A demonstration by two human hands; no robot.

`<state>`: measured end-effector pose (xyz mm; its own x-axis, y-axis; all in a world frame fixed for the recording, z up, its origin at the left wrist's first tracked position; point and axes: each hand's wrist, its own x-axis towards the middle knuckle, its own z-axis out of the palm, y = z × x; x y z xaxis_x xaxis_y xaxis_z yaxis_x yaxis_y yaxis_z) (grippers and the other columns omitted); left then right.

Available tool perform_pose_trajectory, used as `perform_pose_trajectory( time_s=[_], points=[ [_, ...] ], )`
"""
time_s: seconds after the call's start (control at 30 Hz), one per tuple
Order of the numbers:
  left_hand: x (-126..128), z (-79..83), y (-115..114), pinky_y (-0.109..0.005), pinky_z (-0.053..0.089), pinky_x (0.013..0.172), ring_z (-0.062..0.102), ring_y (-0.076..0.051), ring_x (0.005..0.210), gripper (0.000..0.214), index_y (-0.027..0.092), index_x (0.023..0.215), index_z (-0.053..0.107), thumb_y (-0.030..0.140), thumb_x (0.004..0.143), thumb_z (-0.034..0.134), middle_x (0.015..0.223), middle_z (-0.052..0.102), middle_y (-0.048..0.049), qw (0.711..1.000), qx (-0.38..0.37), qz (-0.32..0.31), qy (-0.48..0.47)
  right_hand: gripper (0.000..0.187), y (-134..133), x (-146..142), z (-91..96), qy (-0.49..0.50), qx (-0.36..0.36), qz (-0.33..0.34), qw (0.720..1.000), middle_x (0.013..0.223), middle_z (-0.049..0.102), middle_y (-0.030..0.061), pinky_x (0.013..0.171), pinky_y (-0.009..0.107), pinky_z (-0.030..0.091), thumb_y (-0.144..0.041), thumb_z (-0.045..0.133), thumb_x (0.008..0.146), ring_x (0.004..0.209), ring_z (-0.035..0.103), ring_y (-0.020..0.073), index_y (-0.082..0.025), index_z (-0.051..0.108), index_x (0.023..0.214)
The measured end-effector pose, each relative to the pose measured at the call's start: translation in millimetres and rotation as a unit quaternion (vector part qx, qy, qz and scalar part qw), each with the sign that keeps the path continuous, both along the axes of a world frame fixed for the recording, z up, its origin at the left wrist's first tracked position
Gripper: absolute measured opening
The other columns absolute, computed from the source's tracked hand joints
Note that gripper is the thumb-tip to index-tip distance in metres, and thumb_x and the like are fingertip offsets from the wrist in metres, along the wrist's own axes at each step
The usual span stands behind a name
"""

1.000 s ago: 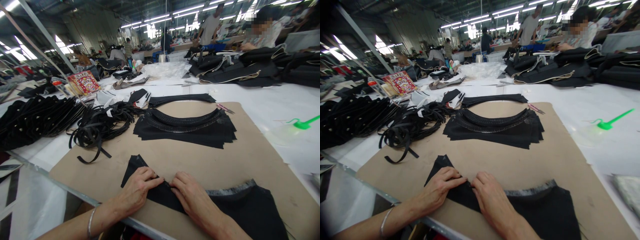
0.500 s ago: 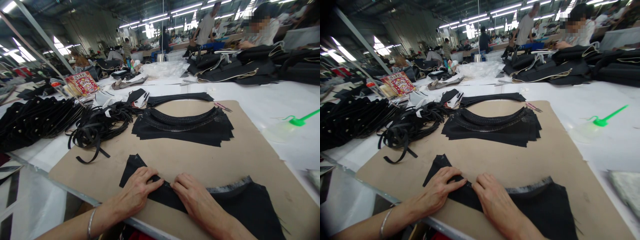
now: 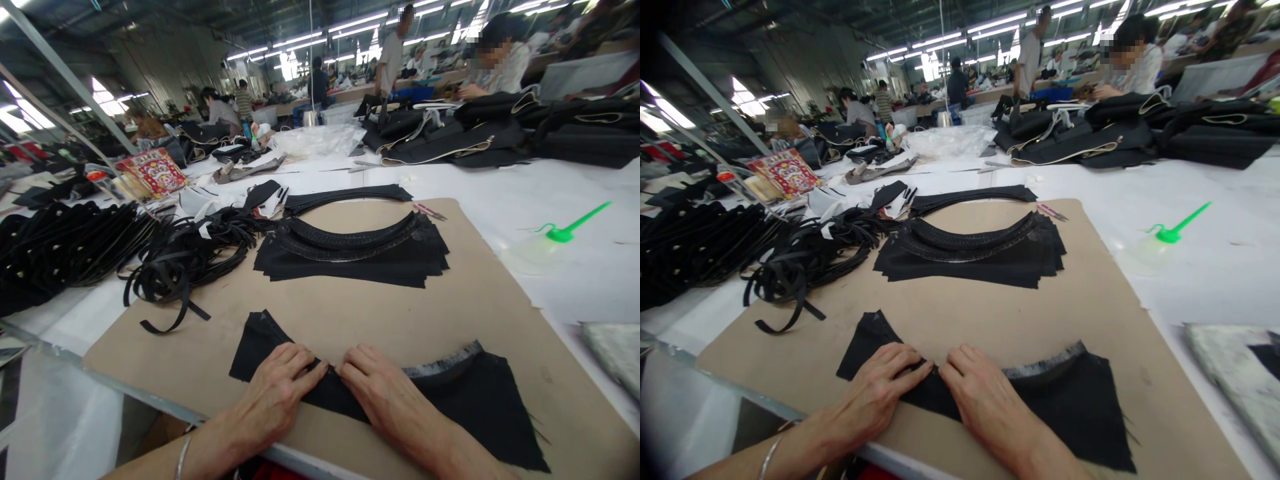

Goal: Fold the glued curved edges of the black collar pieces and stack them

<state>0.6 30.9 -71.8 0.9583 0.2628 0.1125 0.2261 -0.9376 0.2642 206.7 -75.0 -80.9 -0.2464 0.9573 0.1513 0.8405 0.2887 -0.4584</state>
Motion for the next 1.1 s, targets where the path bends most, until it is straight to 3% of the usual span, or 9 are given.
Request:
perform_pose_trajectory(
  time_s=[0.2, 0.47, 0.63, 0.8, 1.1],
  points=[
    [-0.1, -1.1, 1.1, -0.042, 0.048, 0.093, 0.055, -0.024, 0.104, 0.055, 0.018, 0.130, 0.055, 0.000, 0.081, 0.040, 0.116, 0.062, -0.0099, 1.000, 0.014, -0.011, -0.015, 0.015, -8.4, 10.5, 4.1, -0.011, 0.006, -0.010, 1.000, 0.090, 0.058, 0.0034, 0.076, 0.033, 0.042, -0.009, 0.048, 0.093, 0.083, 0.051, 0.0185, -0.019, 0.058, 0.088],
    [18.8, 6.6, -12.8, -0.039, 0.050, 0.089, 0.056, -0.023, 0.098, 0.048, 0.017, 0.126, 0.057, 0.001, 0.085, 0.038, 0.107, 0.064, -0.0094, 0.999, -0.040, 0.009, -0.035, 0.017, -15.0, 14.2, 2.0, -0.023, 0.017, -0.010, 1.000, 0.090, 0.058, 0.0034, 0.078, 0.033, 0.042, -0.006, 0.051, 0.089, 0.084, 0.051, 0.0186, -0.020, 0.060, 0.092],
    [27.7, -2.6, -28.3, -0.040, 0.050, 0.090, 0.056, -0.024, 0.099, 0.058, 0.015, 0.132, 0.052, -0.002, 0.078, 0.039, 0.109, 0.063, -0.0104, 0.998, -0.051, -0.009, -0.044, 0.018, -16.4, 14.3, 1.2, -0.040, 0.020, -0.010, 0.999, 0.092, 0.059, 0.0035, 0.081, 0.034, 0.042, -0.004, 0.052, 0.088, 0.086, 0.050, 0.0198, -0.019, 0.059, 0.094],
    [24.2, -13.3, -32.3, -0.042, 0.049, 0.093, 0.054, -0.025, 0.103, 0.057, 0.016, 0.138, 0.047, 0.001, 0.083, 0.039, 0.109, 0.062, -0.0108, 0.997, -0.049, -0.003, -0.057, 0.017, -22.9, 22.8, 4.2, -0.039, 0.002, -0.012, 0.999, 0.092, 0.058, 0.0039, 0.082, 0.034, 0.042, -0.005, 0.049, 0.090, 0.086, 0.050, 0.0191, -0.019, 0.059, 0.090],
    [28.5, -13.1, -32.4, -0.040, 0.051, 0.083, 0.054, -0.025, 0.096, 0.049, 0.019, 0.135, 0.052, 0.006, 0.088, 0.040, 0.103, 0.061, -0.0103, 0.999, -0.018, -0.002, -0.043, 0.017, -35.4, 42.8, 8.0, -0.047, -0.001, -0.001, 0.999, 0.091, 0.058, 0.0034, 0.080, 0.033, 0.040, -0.007, 0.047, 0.092, 0.085, 0.049, 0.0184, -0.019, 0.057, 0.088]
  ],
)
